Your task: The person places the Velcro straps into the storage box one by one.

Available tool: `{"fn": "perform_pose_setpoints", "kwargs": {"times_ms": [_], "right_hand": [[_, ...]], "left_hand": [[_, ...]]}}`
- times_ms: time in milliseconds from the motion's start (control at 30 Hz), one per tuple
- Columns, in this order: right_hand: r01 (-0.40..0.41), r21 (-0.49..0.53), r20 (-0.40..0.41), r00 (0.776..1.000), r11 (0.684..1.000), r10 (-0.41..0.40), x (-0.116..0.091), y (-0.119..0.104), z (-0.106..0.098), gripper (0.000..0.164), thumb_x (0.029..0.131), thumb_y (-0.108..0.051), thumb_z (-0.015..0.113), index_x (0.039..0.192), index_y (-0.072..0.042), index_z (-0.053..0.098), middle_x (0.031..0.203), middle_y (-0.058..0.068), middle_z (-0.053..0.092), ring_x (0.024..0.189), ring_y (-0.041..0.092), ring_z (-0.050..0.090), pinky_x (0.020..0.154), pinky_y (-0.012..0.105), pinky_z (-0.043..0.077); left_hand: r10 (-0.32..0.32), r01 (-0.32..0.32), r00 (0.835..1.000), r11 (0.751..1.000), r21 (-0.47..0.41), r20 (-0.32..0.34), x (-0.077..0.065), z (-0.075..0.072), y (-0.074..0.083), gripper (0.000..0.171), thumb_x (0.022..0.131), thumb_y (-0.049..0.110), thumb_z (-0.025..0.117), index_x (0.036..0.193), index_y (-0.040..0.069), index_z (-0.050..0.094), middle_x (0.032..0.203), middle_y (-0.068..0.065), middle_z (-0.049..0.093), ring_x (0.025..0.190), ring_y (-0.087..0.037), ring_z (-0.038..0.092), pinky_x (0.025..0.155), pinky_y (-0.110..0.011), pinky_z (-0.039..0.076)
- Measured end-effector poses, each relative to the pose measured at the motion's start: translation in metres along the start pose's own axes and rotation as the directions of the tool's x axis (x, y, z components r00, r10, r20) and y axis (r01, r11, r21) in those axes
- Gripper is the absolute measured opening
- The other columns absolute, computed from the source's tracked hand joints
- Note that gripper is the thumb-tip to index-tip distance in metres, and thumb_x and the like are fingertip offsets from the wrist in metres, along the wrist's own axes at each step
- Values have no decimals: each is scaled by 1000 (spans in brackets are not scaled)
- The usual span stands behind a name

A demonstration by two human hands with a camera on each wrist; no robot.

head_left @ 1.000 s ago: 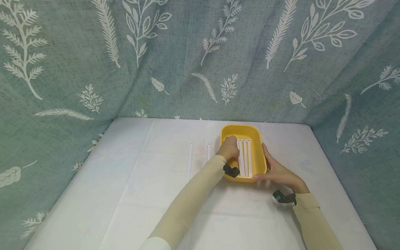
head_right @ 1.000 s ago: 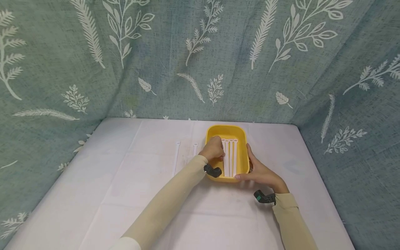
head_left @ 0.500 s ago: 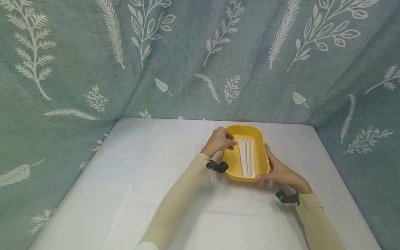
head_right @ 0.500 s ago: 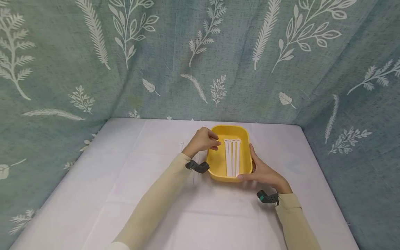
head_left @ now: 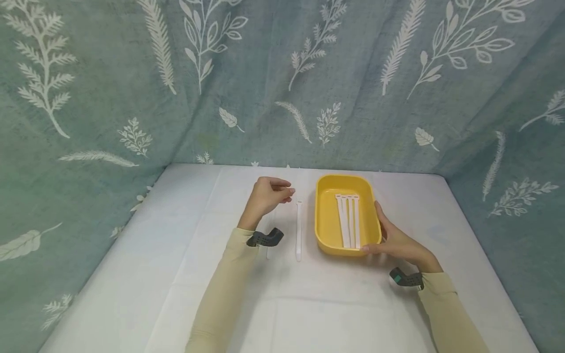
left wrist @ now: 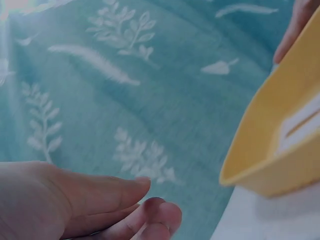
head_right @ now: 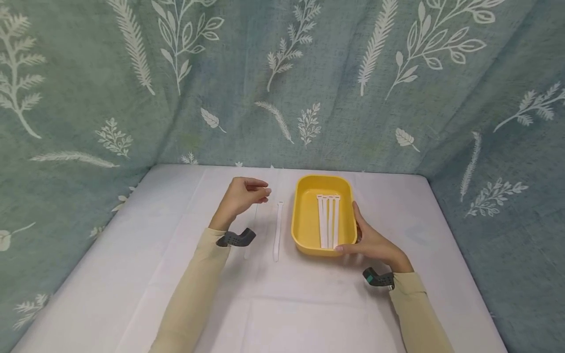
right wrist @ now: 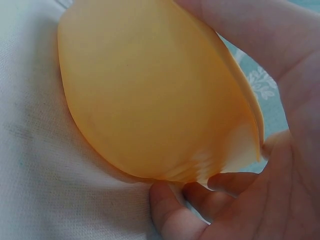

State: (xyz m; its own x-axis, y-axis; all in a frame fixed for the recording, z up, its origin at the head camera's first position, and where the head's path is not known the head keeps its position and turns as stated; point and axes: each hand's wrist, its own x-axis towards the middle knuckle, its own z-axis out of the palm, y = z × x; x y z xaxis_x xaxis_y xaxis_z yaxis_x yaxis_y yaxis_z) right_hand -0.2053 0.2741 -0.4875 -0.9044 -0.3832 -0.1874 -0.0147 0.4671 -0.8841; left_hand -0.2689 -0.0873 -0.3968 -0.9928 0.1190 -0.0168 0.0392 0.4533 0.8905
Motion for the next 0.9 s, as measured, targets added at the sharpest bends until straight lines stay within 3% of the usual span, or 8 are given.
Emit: {"fn": "perform_pose_setpoints", "kwargs": {"times_ms": [200,400,633,900], "right_hand": [[4,3,-4,1000,1000,-4,0,0,-2,136,83,-28,86,160,-29,-27,173,7,-22,161,46,-5,124,73,9],[-7,-16,-5,1000,1000,7,0,0,-2,137,83,-30,86,160,-29,-27,173,8,-22,160,47,-5,124,73,9],[-11,-5,-5,1000,1000,11,2,-3,-2,136,83,-30,85,160,-29,-27,173,8,-22,160,49,-2,124,72,10],[-11,0,-13,1000,1000,11,0,0,-1,137,82,-29,86,160,-30,-26,174,7,-21,160,48,-4,123,74,9]], "left_hand": [[-1,-2,996,999,-35,-87,-12,-17,-23,31,96,16,73,121,-3,72,110,-22,77,86,-22,79,81,-32,65],[-44,38,992,998,-55,-119,-17,-22,-44,31,96,15,73,122,-3,72,110,-23,77,84,-19,79,80,-30,65],[-79,87,988,995,56,-136,-12,-24,-58,34,96,16,73,123,-5,71,110,-23,77,91,-31,79,83,-37,65],[-140,159,984,972,175,-114,-5,-16,-72,34,93,13,76,119,-8,70,103,-23,78,84,-27,80,84,-38,63]]}}
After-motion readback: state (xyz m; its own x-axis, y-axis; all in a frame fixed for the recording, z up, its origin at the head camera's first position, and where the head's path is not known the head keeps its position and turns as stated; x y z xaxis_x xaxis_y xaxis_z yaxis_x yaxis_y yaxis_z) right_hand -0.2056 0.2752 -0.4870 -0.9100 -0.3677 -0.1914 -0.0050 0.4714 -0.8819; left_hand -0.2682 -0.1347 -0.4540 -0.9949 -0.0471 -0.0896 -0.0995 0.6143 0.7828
